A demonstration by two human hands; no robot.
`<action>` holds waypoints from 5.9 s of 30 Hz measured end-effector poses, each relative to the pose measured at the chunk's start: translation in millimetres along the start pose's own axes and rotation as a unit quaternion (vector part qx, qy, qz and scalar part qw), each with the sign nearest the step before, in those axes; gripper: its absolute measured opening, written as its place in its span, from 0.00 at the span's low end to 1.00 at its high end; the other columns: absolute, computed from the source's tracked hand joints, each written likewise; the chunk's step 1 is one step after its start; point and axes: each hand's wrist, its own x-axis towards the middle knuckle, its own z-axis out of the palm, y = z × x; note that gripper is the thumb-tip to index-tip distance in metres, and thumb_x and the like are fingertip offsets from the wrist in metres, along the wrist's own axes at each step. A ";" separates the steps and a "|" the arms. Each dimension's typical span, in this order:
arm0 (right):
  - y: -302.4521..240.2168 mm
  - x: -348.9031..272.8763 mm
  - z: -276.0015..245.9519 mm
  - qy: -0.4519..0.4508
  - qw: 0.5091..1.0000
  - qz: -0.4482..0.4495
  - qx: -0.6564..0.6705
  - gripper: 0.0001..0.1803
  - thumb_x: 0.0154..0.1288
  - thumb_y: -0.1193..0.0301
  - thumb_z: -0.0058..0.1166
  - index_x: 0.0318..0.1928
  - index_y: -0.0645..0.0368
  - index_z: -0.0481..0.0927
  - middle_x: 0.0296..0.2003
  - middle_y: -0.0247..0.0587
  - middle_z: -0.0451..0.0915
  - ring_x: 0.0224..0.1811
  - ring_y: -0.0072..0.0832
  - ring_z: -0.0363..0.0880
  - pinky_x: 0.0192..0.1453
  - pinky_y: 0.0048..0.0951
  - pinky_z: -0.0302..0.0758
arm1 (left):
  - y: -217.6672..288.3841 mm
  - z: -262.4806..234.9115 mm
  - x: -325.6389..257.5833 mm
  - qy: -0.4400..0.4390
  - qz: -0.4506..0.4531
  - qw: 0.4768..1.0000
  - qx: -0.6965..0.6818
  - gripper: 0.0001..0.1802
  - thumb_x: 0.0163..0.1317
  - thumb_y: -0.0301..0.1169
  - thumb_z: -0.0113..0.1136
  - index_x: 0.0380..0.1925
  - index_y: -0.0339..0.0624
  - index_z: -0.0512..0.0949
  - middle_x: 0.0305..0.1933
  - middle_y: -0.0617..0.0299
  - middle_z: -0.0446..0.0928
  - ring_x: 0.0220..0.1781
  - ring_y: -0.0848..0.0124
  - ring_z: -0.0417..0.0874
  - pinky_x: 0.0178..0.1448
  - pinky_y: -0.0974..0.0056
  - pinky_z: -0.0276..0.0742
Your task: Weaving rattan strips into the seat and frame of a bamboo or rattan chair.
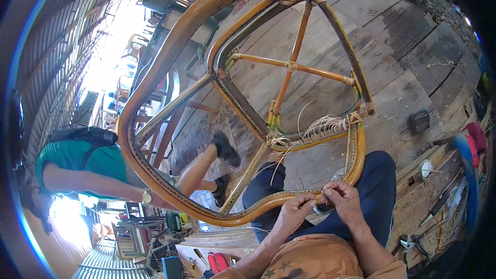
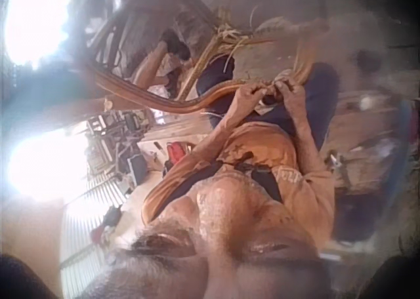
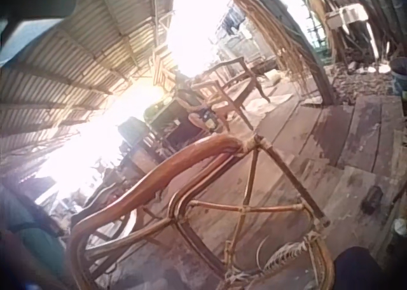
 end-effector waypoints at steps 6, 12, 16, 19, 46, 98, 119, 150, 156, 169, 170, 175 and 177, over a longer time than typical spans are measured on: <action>2.1 7.3 -4.0 0.050 0.998 0.029 0.004 0.05 0.62 0.73 0.53 0.36 0.61 0.76 0.23 0.31 0.76 0.24 0.15 0.73 0.27 0.15 0.69 | 5.1 7.3 7.3 -0.007 -0.040 0.999 -0.006 0.10 0.58 0.31 0.57 0.36 0.35 0.77 0.32 0.63 0.75 0.31 0.78 0.71 0.36 0.70 0.68; 7.6 13.5 -8.3 0.070 0.990 0.017 -0.117 0.03 0.60 0.77 0.52 0.35 0.63 0.77 0.21 0.30 0.75 0.24 0.16 0.74 0.27 0.16 0.70 | -14.8 17.0 14.2 0.075 0.048 0.994 0.061 0.11 0.56 0.31 0.59 0.36 0.36 0.77 0.32 0.55 0.75 0.33 0.68 0.76 0.39 0.67 0.71; 6.3 15.0 -0.8 0.087 0.982 -0.005 -0.170 0.04 0.59 0.78 0.49 0.31 0.64 0.77 0.20 0.32 0.76 0.22 0.18 0.73 0.27 0.19 0.71 | -15.4 17.6 15.8 0.073 0.097 0.991 0.058 0.11 0.57 0.31 0.57 0.39 0.37 0.77 0.35 0.52 0.77 0.37 0.60 0.78 0.41 0.63 0.73; 11.2 16.6 -3.3 0.075 0.952 -0.024 -0.295 0.05 0.58 0.78 0.50 0.30 0.64 0.79 0.21 0.32 0.77 0.23 0.17 0.74 0.29 0.18 0.71 | -24.2 15.6 14.6 0.045 0.103 0.993 0.028 0.11 0.59 0.33 0.54 0.40 0.41 0.77 0.38 0.50 0.77 0.42 0.54 0.78 0.44 0.59 0.73; -157.8 431.7 222.0 -0.047 0.523 -0.498 -0.690 0.12 0.60 0.68 0.51 0.43 0.58 0.74 0.40 0.48 0.77 0.45 0.45 0.73 0.48 0.42 0.69 | -94.1 -44.5 22.0 0.133 0.216 0.967 0.022 0.09 0.50 0.26 0.61 0.33 0.43 0.78 0.32 0.56 0.78 0.36 0.58 0.79 0.40 0.58 0.75; 1.7 -13.3 6.5 0.089 0.975 -0.034 -0.200 0.05 0.59 0.77 0.51 0.32 0.66 0.78 0.22 0.34 0.77 0.23 0.17 0.74 0.28 0.18 0.71 | 3.1 6.1 -23.2 0.011 0.069 0.997 0.043 0.10 0.56 0.31 0.56 0.34 0.36 0.78 0.31 0.52 0.78 0.34 0.64 0.79 0.39 0.65 0.73; -8.7 -5.9 2.5 0.105 0.991 0.057 -0.052 0.05 0.59 0.76 0.54 0.36 0.63 0.77 0.23 0.33 0.77 0.22 0.17 0.76 0.25 0.16 0.71 | 6.1 10.0 7.3 -0.050 0.012 0.998 -0.047 0.09 0.58 0.28 0.54 0.35 0.35 0.77 0.33 0.56 0.77 0.34 0.72 0.76 0.41 0.69 0.71; -65.2 -66.6 -259.8 0.498 0.845 -0.112 -0.160 0.09 0.67 0.67 0.44 0.35 0.60 0.72 0.24 0.33 0.75 0.18 0.17 0.73 0.17 0.16 0.65 | 70.9 209.4 102.0 -0.287 -0.009 0.951 -0.111 0.10 0.58 0.32 0.54 0.33 0.36 0.76 0.20 0.71 0.68 0.20 0.83 0.64 0.23 0.76 0.59; -44.7 -78.1 -267.3 0.476 0.848 -0.097 -0.211 0.08 0.66 0.69 0.46 0.37 0.61 0.73 0.26 0.35 0.77 0.20 0.18 0.75 0.20 0.18 0.68 | 70.5 227.9 118.1 -0.303 -0.096 0.933 -0.166 0.09 0.59 0.32 0.55 0.34 0.37 0.74 0.20 0.71 0.67 0.18 0.82 0.65 0.23 0.76 0.63; -62.1 -84.1 -243.3 0.509 0.851 -0.124 -0.034 0.08 0.64 0.70 0.49 0.39 0.61 0.73 0.29 0.36 0.78 0.24 0.21 0.78 0.23 0.19 0.72 | 65.3 229.5 134.3 -0.344 -0.173 0.896 -0.223 0.06 0.59 0.30 0.55 0.31 0.39 0.72 0.20 0.68 0.67 0.19 0.78 0.67 0.24 0.72 0.68; -66.0 -85.3 -238.5 0.507 0.852 -0.125 -0.035 0.08 0.64 0.70 0.49 0.39 0.61 0.73 0.29 0.36 0.78 0.24 0.21 0.78 0.23 0.19 0.72 | 64.4 230.3 134.3 -0.344 -0.169 0.896 -0.226 0.06 0.59 0.30 0.55 0.31 0.39 0.72 0.20 0.68 0.66 0.19 0.78 0.67 0.24 0.72 0.68; -80.7 -78.0 -205.7 0.411 0.893 -0.183 -0.022 0.08 0.63 0.72 0.50 0.41 0.63 0.74 0.31 0.39 0.79 0.27 0.22 0.79 0.26 0.20 0.74 | 61.2 233.1 133.0 -0.325 -0.159 0.907 -0.216 0.07 0.59 0.30 0.54 0.31 0.38 0.72 0.19 0.68 0.66 0.18 0.78 0.66 0.23 0.71 0.67; -78.5 -75.6 -205.6 0.393 0.899 -0.188 -0.038 0.08 0.63 0.74 0.50 0.41 0.64 0.74 0.33 0.40 0.80 0.27 0.22 0.79 0.28 0.20 0.75 | 63.8 233.6 130.8 -0.307 -0.151 0.921 -0.186 0.07 0.59 0.30 0.54 0.31 0.37 0.73 0.19 0.67 0.67 0.18 0.78 0.67 0.22 0.71 0.67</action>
